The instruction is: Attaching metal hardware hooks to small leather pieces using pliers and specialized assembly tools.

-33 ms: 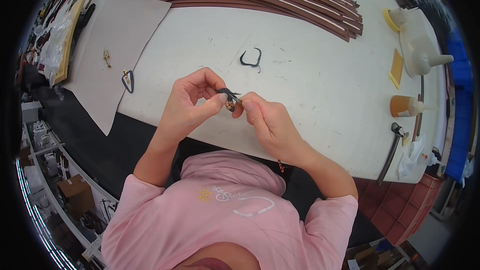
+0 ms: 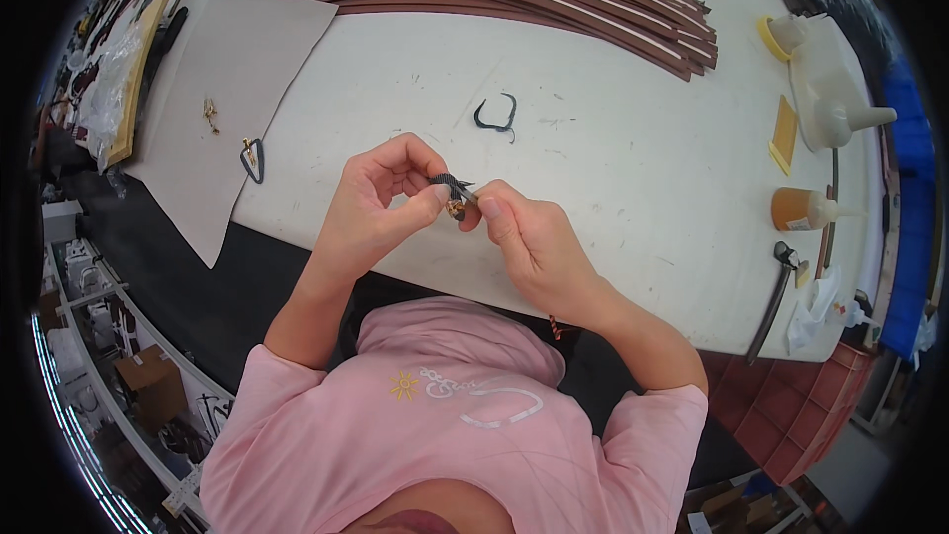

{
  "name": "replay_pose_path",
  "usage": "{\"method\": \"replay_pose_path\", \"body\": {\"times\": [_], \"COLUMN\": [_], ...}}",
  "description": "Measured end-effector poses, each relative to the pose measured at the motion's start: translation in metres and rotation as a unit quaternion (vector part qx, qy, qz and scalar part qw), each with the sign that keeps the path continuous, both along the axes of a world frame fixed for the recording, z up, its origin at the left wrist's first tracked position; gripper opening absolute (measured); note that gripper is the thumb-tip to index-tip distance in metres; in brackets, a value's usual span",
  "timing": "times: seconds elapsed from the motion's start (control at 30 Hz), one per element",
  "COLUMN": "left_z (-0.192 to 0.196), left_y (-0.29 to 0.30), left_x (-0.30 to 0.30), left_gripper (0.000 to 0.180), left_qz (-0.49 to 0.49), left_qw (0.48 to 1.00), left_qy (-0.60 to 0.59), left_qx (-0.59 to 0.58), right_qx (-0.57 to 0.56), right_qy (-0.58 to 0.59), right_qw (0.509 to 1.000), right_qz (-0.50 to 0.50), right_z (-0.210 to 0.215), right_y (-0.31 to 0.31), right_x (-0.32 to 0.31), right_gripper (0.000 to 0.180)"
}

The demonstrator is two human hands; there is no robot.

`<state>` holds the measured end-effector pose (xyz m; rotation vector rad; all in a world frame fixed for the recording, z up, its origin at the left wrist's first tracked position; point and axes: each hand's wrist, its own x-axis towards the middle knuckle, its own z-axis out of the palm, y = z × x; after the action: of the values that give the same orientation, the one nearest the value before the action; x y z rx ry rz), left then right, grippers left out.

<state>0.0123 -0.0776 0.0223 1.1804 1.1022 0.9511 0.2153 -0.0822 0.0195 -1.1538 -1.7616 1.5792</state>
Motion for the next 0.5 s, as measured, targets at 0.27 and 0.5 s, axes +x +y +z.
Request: {"method": "replay_pose_path", "body": {"times": [0.27, 0.5], "left_z": [-0.0087, -0.0067], "left_y": [-0.0015, -0.0016], "left_x": [0.0056, 0.0053], "left_gripper": [0.011, 0.011], "left_qz": [0.020, 0.010], "left_qw": [0.999, 1.000], "left_qy": [-0.031, -0.005], "left_qx": [-0.016, -0.007], "right_qx": [0.157, 0.143], "right_qy": [-0.057, -0.053], "right_qw": [0.986, 0.988], "right_qz": [-0.017, -0.014], "right_z": [-0.0071, -0.0070], "right_y": [-0.0017, -0.0011], "right_x": [-0.0028, -0.0029], "right_gripper": [0.025, 0.025]}}
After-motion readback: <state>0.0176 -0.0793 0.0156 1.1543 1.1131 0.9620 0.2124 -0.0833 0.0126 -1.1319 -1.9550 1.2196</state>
